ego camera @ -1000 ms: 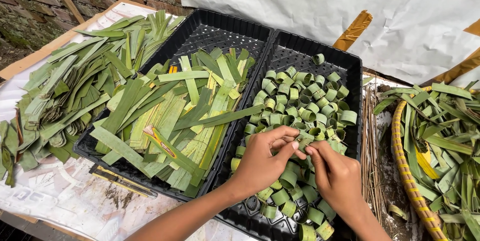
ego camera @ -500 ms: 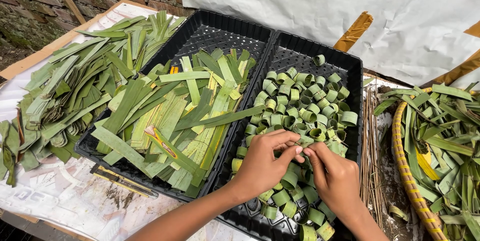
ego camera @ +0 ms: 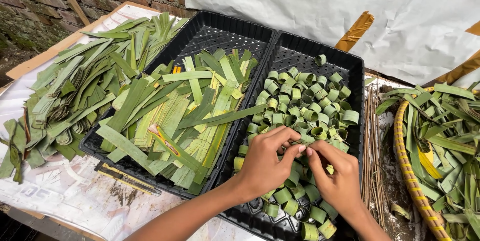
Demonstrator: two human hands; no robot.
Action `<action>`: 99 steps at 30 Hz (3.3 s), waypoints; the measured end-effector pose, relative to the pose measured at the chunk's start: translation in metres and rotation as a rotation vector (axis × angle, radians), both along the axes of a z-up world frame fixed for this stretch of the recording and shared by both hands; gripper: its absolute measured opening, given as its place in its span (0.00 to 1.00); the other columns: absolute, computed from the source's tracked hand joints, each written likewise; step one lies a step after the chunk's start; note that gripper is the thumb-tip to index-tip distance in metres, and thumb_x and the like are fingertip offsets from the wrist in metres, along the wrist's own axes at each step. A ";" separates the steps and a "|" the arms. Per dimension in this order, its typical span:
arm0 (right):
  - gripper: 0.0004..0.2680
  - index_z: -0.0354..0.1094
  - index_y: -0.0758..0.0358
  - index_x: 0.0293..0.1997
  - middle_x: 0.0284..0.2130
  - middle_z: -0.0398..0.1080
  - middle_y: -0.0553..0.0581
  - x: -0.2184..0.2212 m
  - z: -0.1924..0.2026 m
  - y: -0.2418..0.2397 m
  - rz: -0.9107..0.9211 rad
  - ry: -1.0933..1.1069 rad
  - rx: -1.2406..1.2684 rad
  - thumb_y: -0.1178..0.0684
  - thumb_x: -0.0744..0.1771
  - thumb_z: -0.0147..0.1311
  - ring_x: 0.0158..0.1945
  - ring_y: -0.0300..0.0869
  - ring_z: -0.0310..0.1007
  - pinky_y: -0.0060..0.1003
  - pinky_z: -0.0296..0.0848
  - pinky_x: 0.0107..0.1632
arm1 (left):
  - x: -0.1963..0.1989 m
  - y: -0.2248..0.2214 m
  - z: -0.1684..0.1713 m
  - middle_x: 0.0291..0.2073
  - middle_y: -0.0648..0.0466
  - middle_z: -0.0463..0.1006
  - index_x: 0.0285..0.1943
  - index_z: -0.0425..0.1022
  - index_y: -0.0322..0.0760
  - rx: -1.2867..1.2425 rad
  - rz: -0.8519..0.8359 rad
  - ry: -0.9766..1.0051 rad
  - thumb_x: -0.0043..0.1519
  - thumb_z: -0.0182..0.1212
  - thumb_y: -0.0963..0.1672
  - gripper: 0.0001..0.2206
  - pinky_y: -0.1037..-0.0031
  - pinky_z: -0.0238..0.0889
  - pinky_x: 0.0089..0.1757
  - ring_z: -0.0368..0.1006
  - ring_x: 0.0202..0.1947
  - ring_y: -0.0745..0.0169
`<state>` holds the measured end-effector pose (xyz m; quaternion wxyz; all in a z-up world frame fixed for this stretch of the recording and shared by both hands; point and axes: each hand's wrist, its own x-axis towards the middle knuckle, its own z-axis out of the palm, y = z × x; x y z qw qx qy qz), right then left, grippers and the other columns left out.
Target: Weaving and folding palm leaves into small pouches and stringing them onto a bamboo stick.
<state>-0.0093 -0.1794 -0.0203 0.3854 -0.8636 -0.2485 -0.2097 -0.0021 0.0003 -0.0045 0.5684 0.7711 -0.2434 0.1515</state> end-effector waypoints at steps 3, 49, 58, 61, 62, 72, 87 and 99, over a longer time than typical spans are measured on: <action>0.06 0.72 0.66 0.34 0.26 0.74 0.54 -0.003 0.005 0.000 -0.004 -0.031 0.027 0.60 0.68 0.50 0.26 0.37 0.70 0.29 0.68 0.29 | -0.005 -0.003 -0.001 0.34 0.51 0.80 0.43 0.77 0.29 0.011 0.058 -0.148 0.64 0.61 0.39 0.03 0.79 0.48 0.17 0.53 0.12 0.73; 0.04 0.71 0.63 0.38 0.27 0.74 0.51 -0.019 0.046 -0.020 0.142 -0.004 -0.158 0.58 0.68 0.49 0.22 0.38 0.71 0.30 0.67 0.26 | 0.020 0.021 0.015 0.35 0.55 0.81 0.41 0.81 0.37 -0.289 -0.483 0.501 0.60 0.68 0.45 0.07 0.82 0.72 0.39 0.75 0.33 0.70; 0.12 0.70 0.36 0.48 0.24 0.80 0.49 0.003 0.080 -0.071 -0.670 0.720 -1.082 0.38 0.72 0.34 0.28 0.44 0.80 0.39 0.75 0.32 | 0.024 0.010 0.007 0.36 0.50 0.83 0.52 0.78 0.33 -0.203 -0.088 0.525 0.64 0.60 0.39 0.09 0.79 0.79 0.38 0.81 0.33 0.64; 0.16 0.64 0.43 0.61 0.43 0.83 0.49 0.011 0.074 -0.073 -0.752 0.862 -1.023 0.34 0.72 0.34 0.46 0.41 0.85 0.49 0.86 0.54 | 0.024 0.007 0.004 0.35 0.49 0.81 0.52 0.72 0.34 -0.170 -0.064 0.552 0.65 0.59 0.38 0.08 0.78 0.77 0.38 0.80 0.33 0.64; 0.17 0.59 0.43 0.65 0.55 0.73 0.47 0.011 0.071 -0.072 -0.677 0.781 -1.004 0.35 0.70 0.36 0.55 0.41 0.78 0.51 0.85 0.56 | 0.023 0.007 0.001 0.35 0.51 0.82 0.52 0.71 0.36 -0.137 -0.062 0.508 0.65 0.59 0.39 0.08 0.77 0.75 0.38 0.81 0.33 0.64; 0.17 0.66 0.47 0.62 0.44 0.69 0.46 -0.006 0.057 -0.024 -0.038 0.191 -0.597 0.45 0.66 0.57 0.39 0.40 0.76 0.40 0.77 0.31 | 0.016 0.003 0.002 0.35 0.53 0.81 0.49 0.76 0.38 -0.080 -0.260 0.539 0.64 0.60 0.39 0.06 0.77 0.74 0.39 0.78 0.32 0.66; 0.12 0.72 0.50 0.52 0.42 0.74 0.44 0.004 0.047 -0.026 0.054 0.286 -0.554 0.43 0.66 0.57 0.39 0.36 0.78 0.38 0.81 0.38 | 0.019 0.005 0.000 0.37 0.55 0.85 0.51 0.78 0.41 0.032 -0.161 0.556 0.64 0.59 0.39 0.09 0.77 0.69 0.28 0.81 0.29 0.69; 0.12 0.74 0.45 0.43 0.34 0.74 0.37 0.004 0.057 -0.027 -0.452 0.407 -0.657 0.36 0.69 0.46 0.24 0.35 0.74 0.34 0.69 0.24 | 0.013 0.007 0.004 0.48 0.57 0.81 0.51 0.79 0.39 0.081 0.006 0.282 0.65 0.54 0.40 0.10 0.80 0.53 0.21 0.68 0.24 0.74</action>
